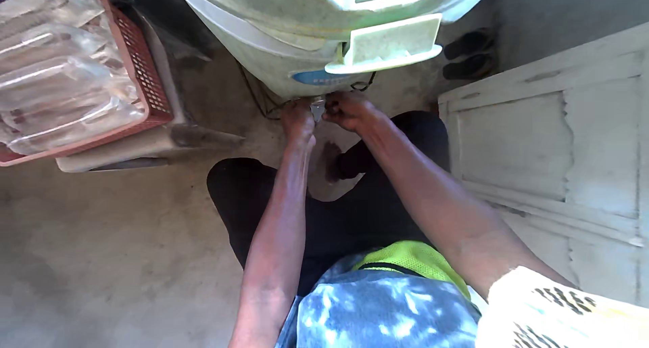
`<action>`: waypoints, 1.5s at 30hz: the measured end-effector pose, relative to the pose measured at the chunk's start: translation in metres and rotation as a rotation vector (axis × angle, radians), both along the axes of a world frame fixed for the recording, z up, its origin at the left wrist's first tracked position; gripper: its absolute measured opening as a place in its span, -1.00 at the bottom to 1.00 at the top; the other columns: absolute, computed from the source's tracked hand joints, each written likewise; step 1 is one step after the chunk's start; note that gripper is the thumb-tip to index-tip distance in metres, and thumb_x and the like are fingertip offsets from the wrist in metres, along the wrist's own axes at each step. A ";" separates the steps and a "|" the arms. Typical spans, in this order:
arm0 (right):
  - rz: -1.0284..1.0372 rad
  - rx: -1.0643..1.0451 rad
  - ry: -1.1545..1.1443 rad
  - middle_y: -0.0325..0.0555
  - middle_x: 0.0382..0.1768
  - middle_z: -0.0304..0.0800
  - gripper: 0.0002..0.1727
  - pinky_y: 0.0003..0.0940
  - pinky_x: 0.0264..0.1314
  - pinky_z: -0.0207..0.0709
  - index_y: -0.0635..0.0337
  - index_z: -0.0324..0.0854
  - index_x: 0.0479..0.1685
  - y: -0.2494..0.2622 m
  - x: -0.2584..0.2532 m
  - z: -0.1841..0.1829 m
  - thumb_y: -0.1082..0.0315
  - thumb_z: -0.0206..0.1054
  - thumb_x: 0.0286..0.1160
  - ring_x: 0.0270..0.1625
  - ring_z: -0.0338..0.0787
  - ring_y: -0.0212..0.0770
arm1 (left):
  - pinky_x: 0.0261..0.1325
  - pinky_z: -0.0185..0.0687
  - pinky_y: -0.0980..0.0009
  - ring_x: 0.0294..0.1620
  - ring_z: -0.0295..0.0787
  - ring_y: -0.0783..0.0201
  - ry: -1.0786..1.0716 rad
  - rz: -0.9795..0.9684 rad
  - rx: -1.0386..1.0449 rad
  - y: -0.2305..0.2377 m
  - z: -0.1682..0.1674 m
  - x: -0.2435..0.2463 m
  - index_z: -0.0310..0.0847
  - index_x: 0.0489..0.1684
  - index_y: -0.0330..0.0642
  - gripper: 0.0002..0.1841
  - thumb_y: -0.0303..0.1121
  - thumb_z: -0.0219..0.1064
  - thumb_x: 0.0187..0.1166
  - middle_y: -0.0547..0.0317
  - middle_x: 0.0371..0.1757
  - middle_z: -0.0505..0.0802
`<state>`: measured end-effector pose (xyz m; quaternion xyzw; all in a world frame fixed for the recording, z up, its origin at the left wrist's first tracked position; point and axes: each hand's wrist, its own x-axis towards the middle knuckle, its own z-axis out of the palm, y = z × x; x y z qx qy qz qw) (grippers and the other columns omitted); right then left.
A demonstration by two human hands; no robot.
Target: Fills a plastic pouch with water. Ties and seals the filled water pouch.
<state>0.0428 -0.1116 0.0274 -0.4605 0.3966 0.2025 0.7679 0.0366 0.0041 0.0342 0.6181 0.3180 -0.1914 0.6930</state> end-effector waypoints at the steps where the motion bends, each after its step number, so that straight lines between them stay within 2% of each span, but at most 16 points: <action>1: -0.034 -0.002 -0.014 -0.31 -0.62 0.30 -0.80 -0.42 -0.51 0.60 0.07 0.36 -0.34 0.001 0.000 0.001 0.56 0.10 0.63 -0.68 0.33 -0.38 | -0.59 0.35 0.57 -0.68 0.34 0.48 0.013 0.008 -0.007 -0.001 0.002 0.000 0.56 -0.35 -0.09 -0.82 -0.35 0.23 0.73 0.37 -0.61 0.47; 3: -0.050 -0.108 -0.090 -0.22 -0.54 0.41 -0.90 -0.33 -0.45 0.68 0.17 0.41 -0.22 0.003 -0.004 0.002 0.57 0.14 0.63 -0.64 0.43 -0.33 | -0.56 0.37 0.55 -0.68 0.31 0.46 0.034 0.004 -0.029 -0.001 0.006 -0.001 0.60 -0.33 -0.08 -0.84 -0.35 0.26 0.72 0.38 -0.62 0.43; 4: 0.020 -0.255 -0.155 -0.16 -0.45 0.51 -0.97 -0.33 -0.39 0.71 0.26 0.46 -0.11 0.004 -0.010 0.001 0.51 0.15 0.71 -0.59 0.53 -0.31 | -0.56 0.40 0.55 -0.69 0.32 0.46 0.034 -0.006 -0.031 0.000 0.007 -0.001 0.57 -0.35 -0.07 -0.83 -0.35 0.26 0.72 0.39 -0.63 0.43; 5: 0.150 -0.467 -0.244 -0.06 -0.28 0.65 -0.84 -0.30 -0.26 0.74 0.37 0.55 0.05 0.003 -0.019 -0.001 0.45 0.13 0.78 -0.44 0.67 -0.28 | -0.57 0.42 0.58 -0.69 0.33 0.48 0.032 -0.005 -0.026 0.001 0.007 -0.001 0.55 -0.36 -0.06 -0.83 -0.35 0.26 0.72 0.40 -0.64 0.44; 6: 0.287 -0.712 -0.353 0.05 -0.11 0.77 -0.77 -0.22 -0.09 0.75 0.42 0.62 0.13 0.002 -0.029 -0.002 0.45 0.14 0.76 -0.25 0.79 -0.19 | -0.58 0.43 0.58 -0.70 0.34 0.48 0.032 0.008 -0.029 0.001 0.007 -0.001 0.55 -0.38 -0.06 -0.82 -0.37 0.27 0.71 0.40 -0.64 0.45; 7: 0.379 -0.926 -0.483 0.14 0.01 0.81 -0.75 -0.09 0.09 0.72 0.41 0.67 0.16 0.002 -0.039 -0.004 0.49 0.17 0.69 -0.06 0.84 -0.07 | -0.57 0.42 0.59 -0.70 0.34 0.48 0.036 0.011 -0.037 0.001 0.007 -0.001 0.52 -0.40 -0.04 -0.81 -0.37 0.27 0.71 0.39 -0.64 0.45; 8: 0.430 -1.102 -0.622 0.22 0.10 0.80 -0.72 0.04 0.13 0.72 0.37 0.71 0.17 0.002 -0.046 -0.007 0.53 0.20 0.61 0.04 0.86 0.09 | -0.56 0.41 0.58 -0.69 0.34 0.48 0.037 0.011 -0.047 0.001 0.006 -0.001 0.49 -0.42 -0.02 -0.79 -0.37 0.26 0.71 0.40 -0.64 0.45; 10: 0.470 -1.341 -0.857 0.28 0.13 0.81 -0.70 0.15 -0.11 0.77 0.27 0.76 0.17 0.003 -0.052 -0.019 0.55 0.24 0.54 -0.06 0.89 0.25 | -0.55 0.41 0.58 -0.69 0.34 0.48 0.037 0.006 -0.070 0.002 0.007 -0.001 0.48 -0.45 0.00 -0.78 -0.38 0.25 0.70 0.40 -0.65 0.46; 13: 0.568 -1.523 -0.966 0.23 0.18 0.85 -0.68 0.12 -0.39 0.71 0.21 0.78 0.20 0.000 -0.050 -0.026 0.52 0.27 0.55 -0.24 0.91 0.26 | -0.58 0.38 0.58 -0.71 0.33 0.49 0.041 -0.004 -0.077 0.002 0.014 -0.002 0.49 -0.46 0.00 -0.77 -0.38 0.23 0.71 0.40 -0.66 0.46; 17: 0.673 -1.537 -1.047 0.20 0.11 0.88 -0.73 0.12 -0.43 0.69 0.21 0.78 0.17 0.002 -0.045 -0.023 0.49 0.26 0.61 -0.28 0.90 0.27 | -0.59 0.37 0.58 -0.70 0.32 0.48 0.046 -0.060 -0.031 0.006 0.016 0.000 0.47 -0.43 -0.01 -0.78 -0.37 0.22 0.72 0.39 -0.65 0.45; 20: 0.689 -1.532 -1.077 0.26 -0.11 0.87 -0.79 0.16 -0.45 0.68 0.29 0.78 -0.02 0.001 -0.037 -0.025 0.50 0.23 0.61 -0.38 0.86 0.30 | -0.59 0.39 0.57 -0.70 0.34 0.48 0.019 -0.110 -0.001 0.011 0.015 0.002 0.49 -0.41 -0.04 -0.81 -0.39 0.24 0.70 0.38 -0.64 0.48; 23: 0.713 -1.529 -1.096 0.34 -0.21 0.82 -0.82 0.14 -0.46 0.67 0.38 0.76 -0.12 0.002 -0.032 -0.026 0.55 0.22 0.58 -0.42 0.83 0.32 | -0.56 0.42 0.54 -0.68 0.35 0.46 0.000 -0.145 0.020 0.012 0.016 0.003 0.51 -0.39 -0.06 -0.82 -0.39 0.24 0.70 0.36 -0.62 0.49; 26: 0.740 -1.527 -1.088 0.42 -0.19 0.77 -0.83 0.15 -0.45 0.68 0.47 0.70 -0.11 0.004 -0.034 -0.028 0.59 0.20 0.55 -0.42 0.82 0.36 | -0.56 0.42 0.54 -0.67 0.38 0.46 0.004 -0.171 0.027 0.011 0.017 0.003 0.53 -0.37 -0.09 -0.82 -0.41 0.21 0.73 0.34 -0.61 0.52; 30: 0.711 -1.541 -1.117 0.39 -0.24 0.77 -0.85 0.09 -0.47 0.68 0.49 0.68 -0.16 0.004 -0.033 -0.034 0.61 0.20 0.55 -0.45 0.81 0.32 | -0.60 0.34 0.58 -0.70 0.33 0.48 0.007 -0.187 0.009 0.009 0.016 0.003 0.50 -0.45 -0.06 -0.78 -0.43 0.20 0.70 0.37 -0.64 0.49; 36: 0.608 -1.638 -1.082 0.34 -0.25 0.80 -0.89 0.04 -0.56 0.64 0.44 0.67 -0.21 0.011 -0.033 -0.040 0.60 0.23 0.53 -0.48 0.82 0.26 | -0.55 0.39 0.52 -0.65 0.38 0.45 0.002 -0.235 -0.009 0.015 0.010 0.006 0.54 -0.42 -0.08 -0.82 -0.42 0.25 0.68 0.34 -0.60 0.53; 45: 0.525 -1.646 -1.071 0.32 -0.25 0.80 -0.89 0.01 -0.55 0.65 0.40 0.69 -0.22 0.015 -0.032 -0.048 0.63 0.23 0.52 -0.45 0.83 0.24 | -0.61 0.34 0.55 -0.70 0.33 0.46 -0.013 -0.272 -0.022 0.018 0.009 0.007 0.51 -0.36 -0.07 -0.84 -0.43 0.23 0.70 0.35 -0.61 0.49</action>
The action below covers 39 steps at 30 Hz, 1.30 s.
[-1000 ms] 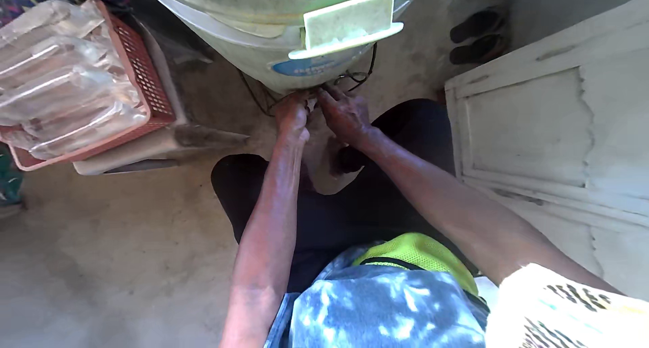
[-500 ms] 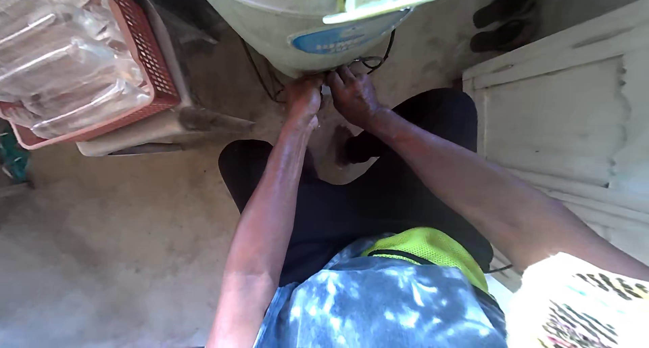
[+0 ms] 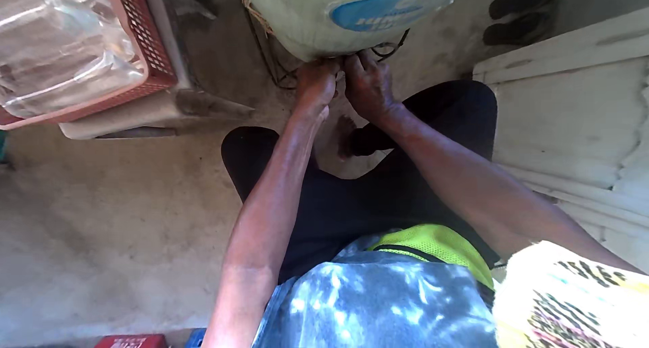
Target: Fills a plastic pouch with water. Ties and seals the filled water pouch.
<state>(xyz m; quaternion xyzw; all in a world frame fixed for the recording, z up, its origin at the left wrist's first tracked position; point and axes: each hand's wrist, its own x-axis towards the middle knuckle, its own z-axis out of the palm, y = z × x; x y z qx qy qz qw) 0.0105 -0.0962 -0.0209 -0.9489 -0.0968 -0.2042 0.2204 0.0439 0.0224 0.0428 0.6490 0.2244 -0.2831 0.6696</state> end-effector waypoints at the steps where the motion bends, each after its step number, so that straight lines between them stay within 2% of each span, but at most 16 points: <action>1: -0.001 0.001 0.005 0.33 -0.26 0.80 -0.89 0.02 -0.53 0.65 0.40 0.69 -0.23 0.000 0.000 0.000 0.63 0.23 0.51 -0.44 0.84 0.25 | -0.61 0.31 0.55 -0.70 0.32 0.46 0.001 0.002 -0.005 0.000 0.000 0.000 0.50 -0.38 -0.07 -0.83 -0.43 0.22 0.70 0.35 -0.61 0.48; 7: -0.009 -0.022 -0.003 0.31 -0.31 0.78 -0.90 0.01 -0.55 0.63 0.40 0.66 -0.28 0.000 0.000 0.000 0.63 0.23 0.51 -0.44 0.83 0.24 | -0.58 0.34 0.55 -0.68 0.33 0.45 0.008 -0.015 0.003 0.001 -0.002 0.000 0.48 -0.47 -0.05 -0.76 -0.40 0.21 0.72 0.35 -0.60 0.48; 16: -0.038 -0.024 0.030 0.33 -0.25 0.81 -0.89 0.05 -0.54 0.64 0.41 0.67 -0.26 0.002 -0.001 0.003 0.63 0.23 0.51 -0.41 0.85 0.27 | -0.58 0.36 0.56 -0.69 0.34 0.47 0.002 0.005 -0.008 0.001 -0.001 -0.002 0.49 -0.51 -0.05 -0.73 -0.40 0.21 0.72 0.37 -0.63 0.49; 24: -0.032 -0.022 0.007 0.30 -0.29 0.82 -0.89 0.02 -0.55 0.63 0.40 0.67 -0.29 0.001 0.000 0.002 0.62 0.23 0.51 -0.45 0.84 0.25 | -0.56 0.38 0.57 -0.67 0.35 0.48 0.019 0.024 -0.013 0.000 0.000 -0.001 0.50 -0.46 -0.05 -0.77 -0.41 0.26 0.69 0.37 -0.62 0.48; 26: -0.005 -0.028 0.046 0.31 -0.20 0.84 -0.89 0.03 -0.56 0.64 0.39 0.68 -0.23 -0.004 -0.003 0.006 0.59 0.23 0.55 -0.44 0.85 0.25 | -0.57 0.36 0.57 -0.68 0.34 0.48 0.018 0.042 -0.022 0.000 -0.002 -0.003 0.52 -0.44 -0.06 -0.79 -0.40 0.27 0.70 0.38 -0.62 0.47; 27: 0.013 -0.026 0.103 0.32 -0.12 0.83 -0.87 0.06 -0.51 0.66 0.38 0.68 -0.13 -0.007 -0.004 0.009 0.54 0.22 0.62 -0.39 0.86 0.27 | -0.59 0.35 0.58 -0.68 0.33 0.48 0.010 0.052 -0.015 0.000 -0.005 -0.004 0.52 -0.40 -0.07 -0.80 -0.40 0.26 0.71 0.38 -0.62 0.47; 29: 0.018 0.001 0.274 0.38 0.12 0.75 -0.73 0.17 -0.32 0.71 0.37 0.63 0.20 -0.014 -0.012 0.017 0.39 0.23 0.70 -0.20 0.86 0.35 | -0.56 0.38 0.58 -0.66 0.35 0.48 0.012 0.058 0.026 0.003 -0.012 -0.008 0.54 -0.28 -0.10 -0.85 -0.37 0.21 0.75 0.35 -0.56 0.49; 31: -0.018 0.031 0.472 0.45 0.41 0.58 -0.56 0.24 -0.17 0.72 0.35 0.51 0.49 -0.020 -0.020 0.029 0.35 0.24 0.70 -0.06 0.85 0.40 | -0.49 0.40 0.53 -0.60 0.36 0.45 0.036 0.041 0.076 0.008 -0.024 -0.015 0.55 -0.17 -0.15 -0.87 -0.36 0.15 0.78 0.32 -0.48 0.50; 33: -0.055 0.029 0.582 0.45 0.46 0.53 -0.56 0.27 -0.11 0.71 0.37 0.50 0.49 -0.028 -0.026 0.032 0.41 0.23 0.67 -0.03 0.83 0.42 | -0.45 0.43 0.49 -0.58 0.38 0.43 0.054 0.037 0.103 0.013 -0.039 -0.025 0.61 -0.14 -0.22 -0.83 -0.36 0.14 0.79 0.28 -0.47 0.53; 36: -0.059 0.007 0.671 0.41 0.36 0.64 -0.67 0.31 -0.02 0.69 0.36 0.60 0.33 -0.039 -0.037 0.031 0.42 0.20 0.70 -0.02 0.84 0.43 | -0.46 0.45 0.50 -0.61 0.41 0.43 0.074 0.028 0.105 0.018 -0.056 -0.044 0.62 -0.11 -0.28 -0.79 -0.39 0.09 0.80 0.27 -0.51 0.54; 39: 0.075 0.076 0.674 0.37 0.30 0.66 -0.68 0.30 -0.01 0.69 0.30 0.67 0.29 -0.045 -0.043 0.038 0.46 0.24 0.64 -0.02 0.83 0.38 | -0.47 0.43 0.54 -0.61 0.40 0.46 0.048 0.027 0.125 0.027 -0.046 -0.057 0.62 -0.13 -0.26 -0.82 -0.40 0.12 0.78 0.29 -0.50 0.54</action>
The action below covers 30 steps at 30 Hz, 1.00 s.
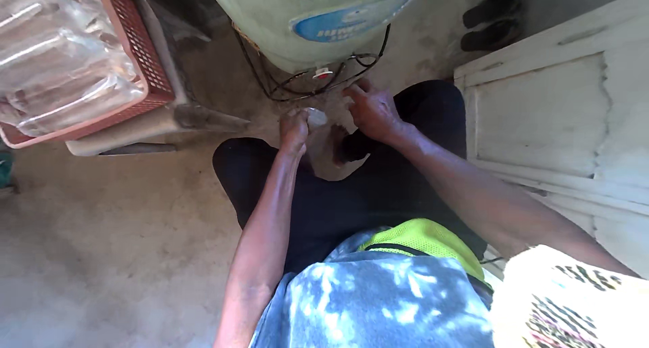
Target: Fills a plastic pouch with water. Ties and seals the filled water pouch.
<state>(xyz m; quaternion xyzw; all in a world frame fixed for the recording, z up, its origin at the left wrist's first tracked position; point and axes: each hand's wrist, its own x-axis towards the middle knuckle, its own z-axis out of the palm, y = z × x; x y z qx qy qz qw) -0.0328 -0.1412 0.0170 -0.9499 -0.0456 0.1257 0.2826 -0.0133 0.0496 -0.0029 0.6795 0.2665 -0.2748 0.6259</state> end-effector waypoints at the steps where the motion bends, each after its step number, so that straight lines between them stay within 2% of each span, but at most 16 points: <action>1: 0.058 0.056 -0.008 0.35 0.33 0.64 -0.66 0.29 0.02 0.70 0.28 0.68 0.30 0.001 -0.002 0.007 0.46 0.30 0.59 0.03 0.82 0.35 | -0.46 0.40 0.53 -0.60 0.37 0.46 -0.024 -0.005 0.008 0.004 0.008 -0.004 0.63 -0.13 -0.25 -0.83 -0.40 0.13 0.77 0.30 -0.48 0.53; 4: 0.246 0.170 -0.116 0.32 0.37 0.60 -0.60 0.23 0.10 0.71 0.18 0.72 0.26 0.014 -0.005 0.039 0.35 0.52 0.42 0.17 0.78 0.30 | -0.43 0.46 0.53 -0.57 0.42 0.47 -0.116 -0.005 0.021 0.017 0.043 -0.011 0.63 -0.16 -0.21 -0.85 -0.40 0.16 0.74 0.30 -0.47 0.56; 8: 0.437 0.179 -0.316 0.31 0.35 0.62 -0.56 0.20 0.04 0.71 0.11 0.75 0.19 0.042 -0.010 0.093 0.16 0.56 0.33 0.30 0.70 0.35 | -0.50 0.44 0.55 -0.65 0.41 0.50 -0.311 -0.013 0.031 0.034 0.105 -0.019 0.65 -0.28 -0.22 -0.86 -0.45 0.20 0.68 0.35 -0.58 0.56; 10: 0.477 0.158 -0.364 0.30 0.33 0.64 -0.58 0.20 -0.02 0.70 0.14 0.74 0.17 0.053 -0.009 0.119 0.19 0.56 0.34 0.27 0.71 0.36 | -0.52 0.45 0.55 -0.66 0.43 0.49 -0.375 0.000 0.022 0.042 0.139 -0.024 0.65 -0.29 -0.24 -0.86 -0.48 0.20 0.67 0.32 -0.58 0.58; 14: 0.490 0.167 -0.499 0.27 0.22 0.71 -0.60 0.14 0.06 0.73 0.28 0.68 0.19 0.067 0.000 0.167 0.29 0.50 0.42 0.18 0.79 0.25 | -0.58 0.44 0.58 -0.68 0.45 0.51 -0.484 0.041 -0.045 0.058 0.200 -0.032 0.62 -0.34 -0.20 -0.82 -0.47 0.18 0.72 0.35 -0.60 0.61; 17: 0.607 0.151 -0.523 0.17 0.16 0.73 -0.78 0.08 0.08 0.71 0.23 0.74 -0.02 0.073 0.006 0.206 0.29 0.45 0.50 0.18 0.79 0.16 | -0.62 0.45 0.63 -0.71 0.47 0.55 -0.554 0.055 -0.060 0.073 0.239 -0.039 0.62 -0.39 -0.17 -0.80 -0.50 0.19 0.69 0.36 -0.62 0.63; 20: 0.728 0.067 -0.520 0.10 0.02 0.77 -0.80 0.06 -0.03 0.70 0.18 0.78 -0.12 0.078 0.013 0.239 0.23 0.37 0.57 0.04 0.81 0.10 | -0.62 0.46 0.63 -0.72 0.49 0.54 -0.632 0.058 -0.069 0.087 0.268 -0.042 0.64 -0.45 -0.17 -0.78 -0.52 0.20 0.66 0.36 -0.65 0.66; 23: 0.811 0.069 -0.580 -0.01 -0.30 0.78 -0.82 -0.16 -0.15 0.68 0.24 0.75 -0.32 0.084 0.020 0.275 0.35 0.33 0.59 -0.26 0.80 -0.10 | -0.62 0.41 0.61 -0.72 0.45 0.54 -0.716 0.003 -0.011 0.103 0.289 -0.043 0.63 -0.44 -0.18 -0.78 -0.52 0.20 0.67 0.37 -0.67 0.62; 24: 0.832 0.039 -0.596 -0.02 -0.34 0.76 -0.82 -0.18 -0.15 0.65 0.25 0.73 -0.36 0.088 0.022 0.291 0.38 0.33 0.58 -0.28 0.78 -0.11 | -0.61 0.41 0.61 -0.72 0.45 0.53 -0.750 -0.032 0.021 0.110 0.295 -0.043 0.63 -0.42 -0.20 -0.80 -0.50 0.21 0.68 0.35 -0.66 0.63; 27: 0.895 -0.051 -0.676 -0.01 -0.40 0.73 -0.84 -0.16 -0.19 0.66 0.28 0.72 -0.40 0.102 0.023 0.331 0.46 0.34 0.54 -0.33 0.77 -0.07 | -0.70 0.24 0.56 -0.77 0.36 0.43 -0.845 -0.149 0.181 0.132 0.316 -0.050 0.64 -0.34 -0.20 -0.81 -0.40 0.22 0.73 0.23 -0.68 0.58; 28: 0.918 -0.061 -0.706 -0.01 -0.42 0.70 -0.84 -0.16 -0.23 0.65 0.28 0.70 -0.42 0.106 0.024 0.341 0.47 0.33 0.53 -0.35 0.76 -0.08 | -0.72 0.24 0.53 -0.78 0.37 0.39 -0.872 -0.186 0.262 0.137 0.325 -0.055 0.64 -0.30 -0.18 -0.80 -0.35 0.21 0.75 0.17 -0.68 0.60; 30: 0.951 -0.075 -0.751 -0.01 -0.45 0.69 -0.84 -0.19 -0.28 0.63 0.28 0.68 -0.45 0.113 0.023 0.362 0.51 0.32 0.51 -0.38 0.75 -0.08 | -0.61 0.40 0.46 -0.68 0.48 0.35 -0.935 -0.223 0.411 0.144 0.344 -0.059 0.67 -0.18 -0.16 -0.83 -0.32 0.22 0.77 0.15 -0.55 0.67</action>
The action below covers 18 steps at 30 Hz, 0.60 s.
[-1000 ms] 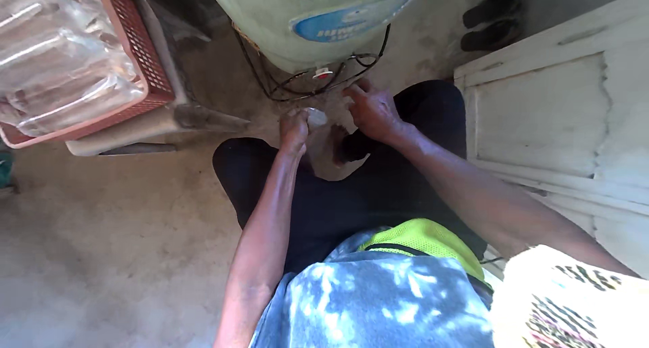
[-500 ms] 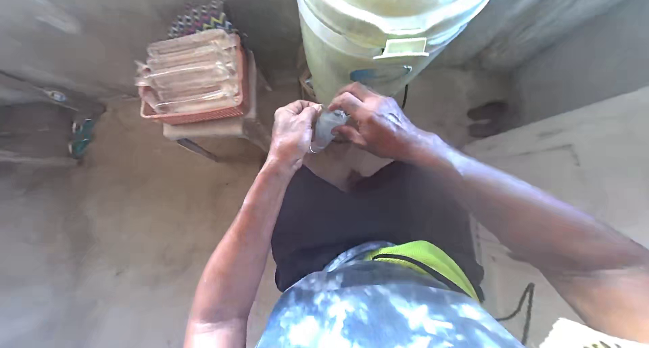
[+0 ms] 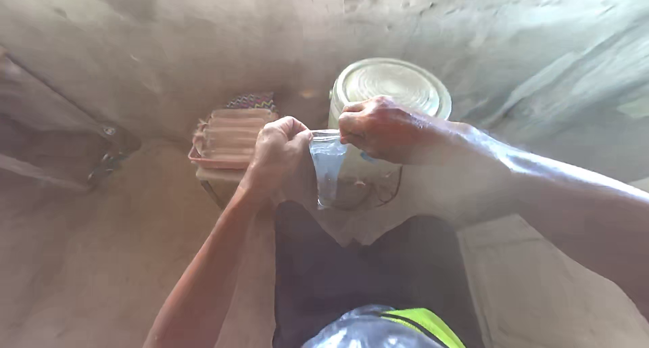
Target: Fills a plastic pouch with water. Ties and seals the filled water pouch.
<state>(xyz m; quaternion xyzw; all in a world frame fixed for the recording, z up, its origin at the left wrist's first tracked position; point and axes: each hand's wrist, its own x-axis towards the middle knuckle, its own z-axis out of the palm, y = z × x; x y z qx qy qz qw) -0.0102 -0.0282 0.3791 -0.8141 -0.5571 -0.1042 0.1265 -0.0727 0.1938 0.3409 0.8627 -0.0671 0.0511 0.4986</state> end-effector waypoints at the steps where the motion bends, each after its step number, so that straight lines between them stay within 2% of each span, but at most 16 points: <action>1: 0.006 -0.005 -0.015 -0.01 -0.45 0.68 -0.84 -0.20 -0.31 0.62 0.30 0.68 -0.45 0.002 -0.002 0.011 0.53 0.32 0.50 -0.39 0.75 -0.08 | -0.53 0.49 0.44 -0.60 0.56 0.36 -0.050 0.004 0.039 0.002 0.008 -0.001 0.66 -0.08 -0.14 -0.88 -0.33 0.25 0.75 0.16 -0.44 0.72; 2: 0.007 -0.004 -0.029 -0.02 -0.46 0.68 -0.85 -0.21 -0.33 0.61 0.29 0.68 -0.46 0.002 -0.006 0.022 0.55 0.32 0.48 -0.40 0.74 -0.09 | -0.46 0.61 0.44 -0.50 0.65 0.38 -0.110 -0.021 0.045 0.005 0.014 -0.002 0.62 0.09 -0.12 -0.86 -0.36 0.31 0.70 0.16 -0.28 0.77; 4: 0.018 0.018 -0.067 -0.06 -0.47 0.67 -0.86 -0.25 -0.40 0.60 0.27 0.69 -0.46 0.000 -0.008 0.038 0.55 0.33 0.44 -0.46 0.71 -0.14 | -0.26 0.76 0.44 -0.22 0.78 0.39 -0.236 -0.115 0.046 0.009 0.021 0.003 0.50 0.43 -0.06 -0.50 -0.38 0.50 0.50 0.14 0.10 0.76; 5: 0.031 0.028 -0.079 -0.06 -0.47 0.69 -0.87 -0.28 -0.42 0.60 0.26 0.71 -0.46 -0.003 -0.007 0.044 0.56 0.33 0.43 -0.47 0.71 -0.16 | -0.14 0.76 0.40 -0.06 0.79 0.35 -0.299 -0.167 0.085 0.009 0.023 0.008 0.48 0.53 -0.03 -0.36 -0.36 0.58 0.40 0.12 0.24 0.74; 6: 0.049 0.028 -0.083 -0.06 -0.47 0.69 -0.86 -0.29 -0.43 0.59 0.26 0.70 -0.45 -0.006 -0.006 0.050 0.57 0.31 0.41 -0.47 0.71 -0.17 | -0.06 0.75 0.34 0.02 0.77 0.29 -0.358 -0.218 0.138 0.007 0.024 0.012 0.50 0.55 -0.04 -0.31 -0.34 0.63 0.33 0.08 0.27 0.74; 7: 0.059 0.016 -0.087 -0.07 -0.47 0.69 -0.86 -0.31 -0.42 0.59 0.25 0.69 -0.44 -0.009 -0.006 0.055 0.57 0.28 0.42 -0.46 0.71 -0.19 | -0.02 0.76 0.33 0.03 0.78 0.27 -0.415 -0.264 0.194 0.003 0.028 0.016 0.56 0.48 -0.06 -0.36 -0.33 0.65 0.32 0.08 0.23 0.76; 9: 0.056 0.008 -0.091 -0.09 -0.48 0.70 -0.86 -0.32 -0.44 0.58 0.24 0.70 -0.45 -0.017 -0.007 0.062 0.56 0.29 0.43 -0.47 0.71 -0.21 | -0.11 0.74 0.35 -0.15 0.77 0.30 -0.512 -0.335 0.273 -0.006 0.038 0.019 0.71 0.19 -0.13 -0.61 -0.40 0.59 0.38 0.12 0.01 0.80; 11: 0.044 0.013 -0.097 -0.12 -0.50 0.69 -0.84 -0.36 -0.44 0.56 0.22 0.72 -0.46 -0.027 -0.007 0.064 0.51 0.30 0.46 -0.48 0.70 -0.25 | -0.19 0.71 0.43 -0.28 0.74 0.37 -0.623 -0.390 0.346 -0.012 0.048 0.022 0.76 -0.10 -0.17 -0.88 -0.43 0.46 0.50 0.20 -0.20 0.81; 12: 0.039 0.016 -0.098 -0.12 -0.49 0.70 -0.84 -0.36 -0.44 0.57 0.22 0.72 -0.46 -0.032 -0.007 0.065 0.50 0.31 0.48 -0.48 0.70 -0.25 | -0.19 0.71 0.46 -0.30 0.75 0.41 -0.657 -0.403 0.371 -0.015 0.054 0.023 0.76 -0.19 -0.16 -0.95 -0.43 0.41 0.54 0.23 -0.26 0.81; 16: 0.003 0.047 -0.083 -0.11 -0.48 0.74 -0.85 -0.36 -0.39 0.59 0.23 0.74 -0.45 -0.046 -0.009 0.061 0.51 0.33 0.45 -0.45 0.73 -0.25 | -0.26 0.66 0.51 -0.37 0.71 0.47 -0.726 -0.314 0.366 -0.019 0.082 0.022 0.73 -0.23 -0.22 -0.93 -0.46 0.34 0.58 0.22 -0.35 0.80; 18: -0.017 0.062 -0.057 -0.11 -0.47 0.73 -0.87 -0.34 -0.40 0.60 0.23 0.73 -0.44 -0.048 -0.014 0.053 0.53 0.33 0.42 -0.46 0.73 -0.24 | -0.18 0.67 0.63 -0.29 0.72 0.57 -0.748 -0.255 0.309 -0.018 0.094 0.020 0.70 -0.14 -0.23 -0.91 -0.41 0.34 0.61 0.23 -0.27 0.81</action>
